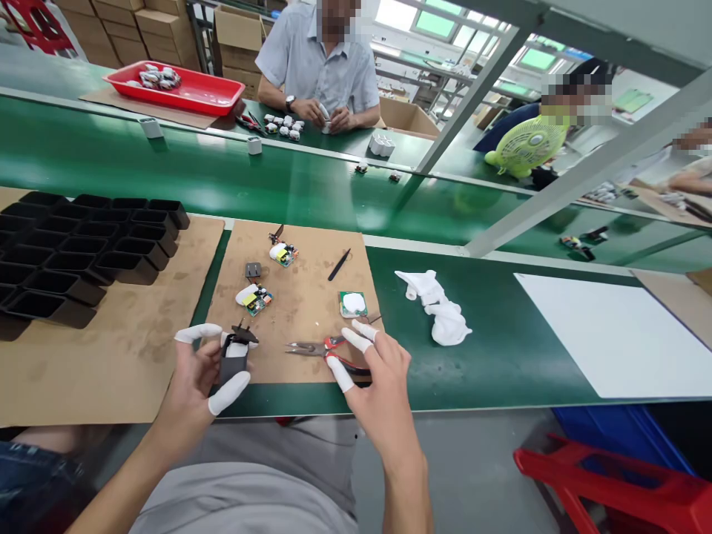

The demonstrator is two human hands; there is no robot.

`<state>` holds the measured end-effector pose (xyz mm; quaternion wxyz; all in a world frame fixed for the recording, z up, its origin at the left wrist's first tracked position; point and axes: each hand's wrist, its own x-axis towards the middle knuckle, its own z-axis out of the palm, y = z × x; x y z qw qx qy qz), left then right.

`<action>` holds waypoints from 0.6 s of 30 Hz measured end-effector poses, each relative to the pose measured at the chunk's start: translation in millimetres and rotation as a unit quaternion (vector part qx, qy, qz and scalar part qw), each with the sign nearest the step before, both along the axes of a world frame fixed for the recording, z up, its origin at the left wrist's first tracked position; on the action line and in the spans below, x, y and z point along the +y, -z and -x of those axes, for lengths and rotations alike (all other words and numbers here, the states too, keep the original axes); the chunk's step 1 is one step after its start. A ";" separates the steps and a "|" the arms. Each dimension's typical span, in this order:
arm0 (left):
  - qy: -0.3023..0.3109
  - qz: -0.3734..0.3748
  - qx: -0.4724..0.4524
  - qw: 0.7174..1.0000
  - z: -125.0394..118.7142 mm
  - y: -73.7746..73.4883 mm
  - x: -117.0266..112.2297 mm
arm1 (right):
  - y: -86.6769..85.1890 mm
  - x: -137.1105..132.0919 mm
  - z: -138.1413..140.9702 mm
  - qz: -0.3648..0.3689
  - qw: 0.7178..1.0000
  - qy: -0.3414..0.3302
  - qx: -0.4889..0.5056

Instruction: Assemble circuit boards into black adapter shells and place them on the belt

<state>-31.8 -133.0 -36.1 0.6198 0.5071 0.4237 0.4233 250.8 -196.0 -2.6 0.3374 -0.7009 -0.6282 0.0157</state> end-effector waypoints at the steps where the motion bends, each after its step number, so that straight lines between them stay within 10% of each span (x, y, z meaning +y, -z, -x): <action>1: 0.007 -0.010 -0.003 1.000 1.1 0.9 -0.1 | 2.1 -2.9 -10.6 -0.005 1.000 0.011 -0.008; 10: 0.062 -0.079 0.031 0.994 9.9 3.4 -3.9 | -3.8 25.9 -77.2 0.058 0.996 0.063 -0.002; 18: 0.022 -0.104 0.038 0.994 -2.7 4.9 -4.5 | -41.8 108.9 -44.4 0.175 0.975 0.114 -0.074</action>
